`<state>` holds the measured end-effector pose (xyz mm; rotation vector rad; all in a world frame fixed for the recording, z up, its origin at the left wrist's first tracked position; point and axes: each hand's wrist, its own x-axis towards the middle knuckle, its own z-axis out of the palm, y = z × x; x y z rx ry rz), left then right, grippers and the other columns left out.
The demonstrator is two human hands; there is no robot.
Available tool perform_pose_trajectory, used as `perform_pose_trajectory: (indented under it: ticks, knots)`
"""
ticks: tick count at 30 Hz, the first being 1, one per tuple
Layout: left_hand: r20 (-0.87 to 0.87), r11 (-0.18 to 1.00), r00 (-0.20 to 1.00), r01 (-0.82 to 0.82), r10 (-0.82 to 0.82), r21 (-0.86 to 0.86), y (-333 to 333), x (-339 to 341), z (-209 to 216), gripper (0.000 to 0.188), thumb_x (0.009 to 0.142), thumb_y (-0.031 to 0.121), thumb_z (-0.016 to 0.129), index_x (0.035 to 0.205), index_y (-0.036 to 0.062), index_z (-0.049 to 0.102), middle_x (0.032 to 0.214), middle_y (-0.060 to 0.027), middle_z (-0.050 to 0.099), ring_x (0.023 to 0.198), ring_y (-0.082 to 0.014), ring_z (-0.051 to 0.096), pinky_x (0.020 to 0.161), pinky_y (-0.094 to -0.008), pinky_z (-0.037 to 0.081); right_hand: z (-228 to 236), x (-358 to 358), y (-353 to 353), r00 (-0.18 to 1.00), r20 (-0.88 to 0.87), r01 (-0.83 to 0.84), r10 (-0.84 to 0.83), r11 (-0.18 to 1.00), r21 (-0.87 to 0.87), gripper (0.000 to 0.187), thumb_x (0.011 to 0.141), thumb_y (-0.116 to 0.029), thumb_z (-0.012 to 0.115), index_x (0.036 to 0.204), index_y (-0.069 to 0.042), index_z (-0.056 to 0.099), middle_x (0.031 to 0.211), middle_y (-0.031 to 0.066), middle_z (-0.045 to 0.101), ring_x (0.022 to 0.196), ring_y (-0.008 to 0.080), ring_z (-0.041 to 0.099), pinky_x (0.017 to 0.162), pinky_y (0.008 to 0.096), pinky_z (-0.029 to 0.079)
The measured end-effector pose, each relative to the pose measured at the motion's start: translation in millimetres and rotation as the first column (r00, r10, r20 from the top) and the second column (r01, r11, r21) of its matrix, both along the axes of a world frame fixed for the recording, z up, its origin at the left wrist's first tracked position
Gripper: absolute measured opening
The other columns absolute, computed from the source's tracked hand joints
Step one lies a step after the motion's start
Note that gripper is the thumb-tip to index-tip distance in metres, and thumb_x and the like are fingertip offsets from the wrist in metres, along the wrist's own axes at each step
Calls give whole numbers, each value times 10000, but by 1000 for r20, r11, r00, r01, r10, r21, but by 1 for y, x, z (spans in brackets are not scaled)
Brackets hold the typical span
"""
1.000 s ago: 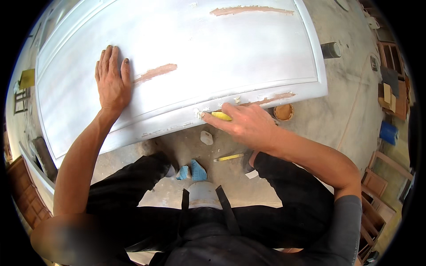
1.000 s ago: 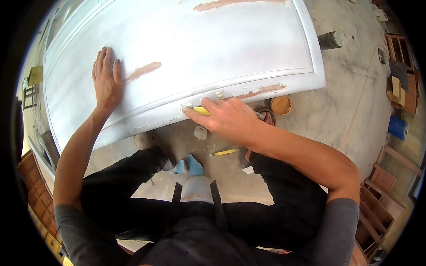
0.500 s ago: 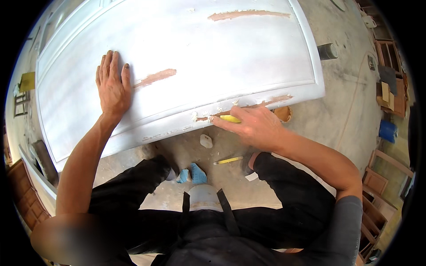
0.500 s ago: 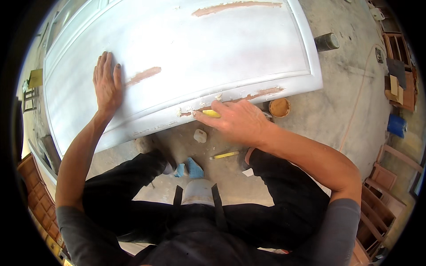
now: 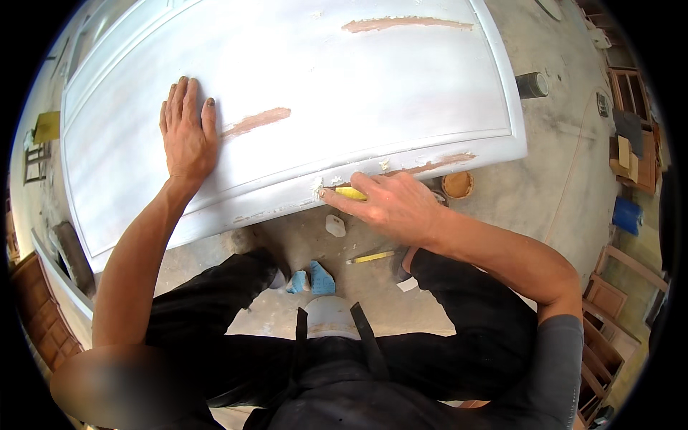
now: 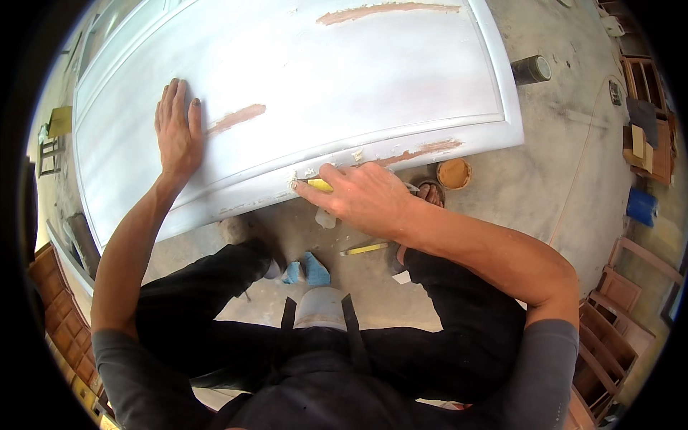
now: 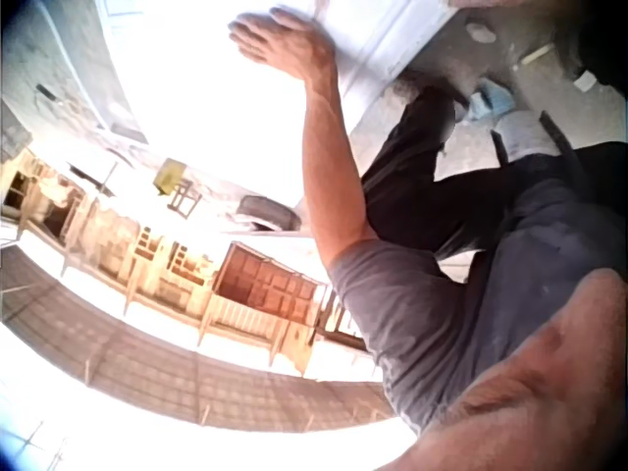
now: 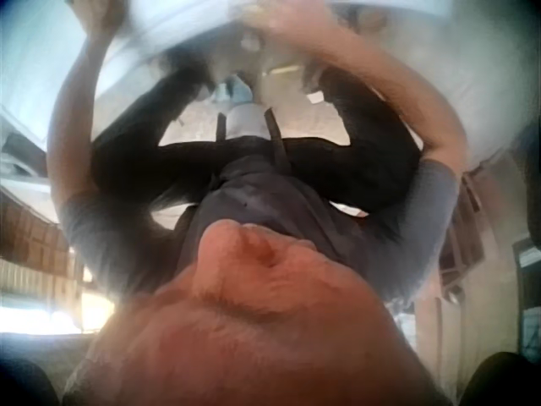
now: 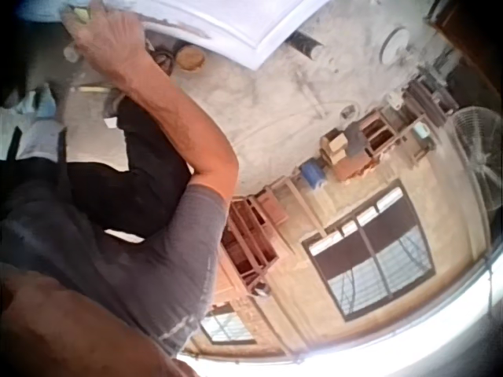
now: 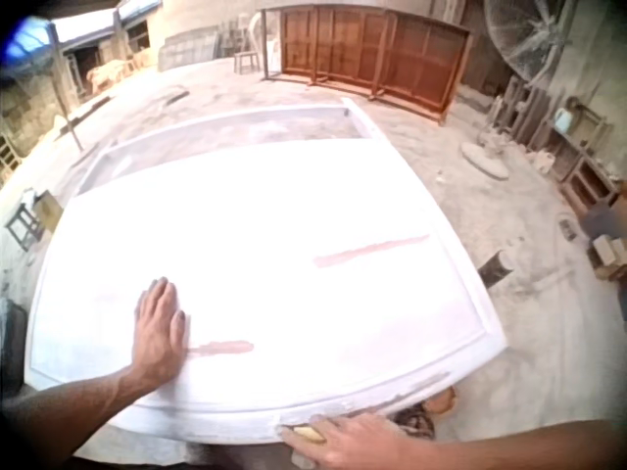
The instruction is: The person applies wood filler to scratches on a white door using a yellow putty knife, then smooths the filler with a blue cloth. The person repeats this process on multiple areas of the door.
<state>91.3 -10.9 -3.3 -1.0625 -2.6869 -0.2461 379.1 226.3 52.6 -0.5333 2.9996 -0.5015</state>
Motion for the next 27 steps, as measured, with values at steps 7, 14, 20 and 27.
perform_pose_trajectory:
  ticks: [7, 14, 20, 27]
  knots:
    - [-11, 1000, 1000, 18, -18, 0, -3, 0, -1, 538, 1126, 340, 402, 1567, 34, 433, 1649, -169, 397, 1560, -342, 298, 1298, -476, 187, 8, 3, 6, 999, 50, -8, 9, 1000, -3, 581, 869, -104, 662, 1441, -169, 592, 995, 92, 602, 669, 214, 685, 530, 350, 542]
    - [10, 1000, 1000, 5, -6, 24, 0, -2, 1, 539, 1112, 343, 440, 1564, 49, 444, 1640, -160, 409, 1566, -322, 290, 1310, -461, 171, 3, 14, 17, 999, 35, 5, -6, 1000, 10, 617, 842, -101, 675, 1449, -156, 585, 998, 93, 604, 747, 223, 715, 564, 353, 576]
    - [4, 1000, 1000, 2, -2, 25, 0, -3, -2, 537, 1112, 342, 444, 1566, 56, 444, 1641, -158, 409, 1566, -323, 290, 1311, -462, 172, -2, 0, -1, 999, -26, -33, 33, 999, 1, 591, 848, -98, 669, 1432, -160, 598, 972, 94, 589, 784, 228, 725, 577, 348, 591]
    - [1, 1000, 1000, 2, -2, 22, 0, -2, -2, 540, 1113, 354, 440, 1568, 63, 442, 1647, -153, 401, 1568, -320, 286, 1312, -463, 168, 4, -3, -8, 1000, 16, -26, 26, 1000, -6, 589, 849, -98, 672, 1430, -164, 600, 961, 89, 590, 770, 215, 717, 562, 334, 575]
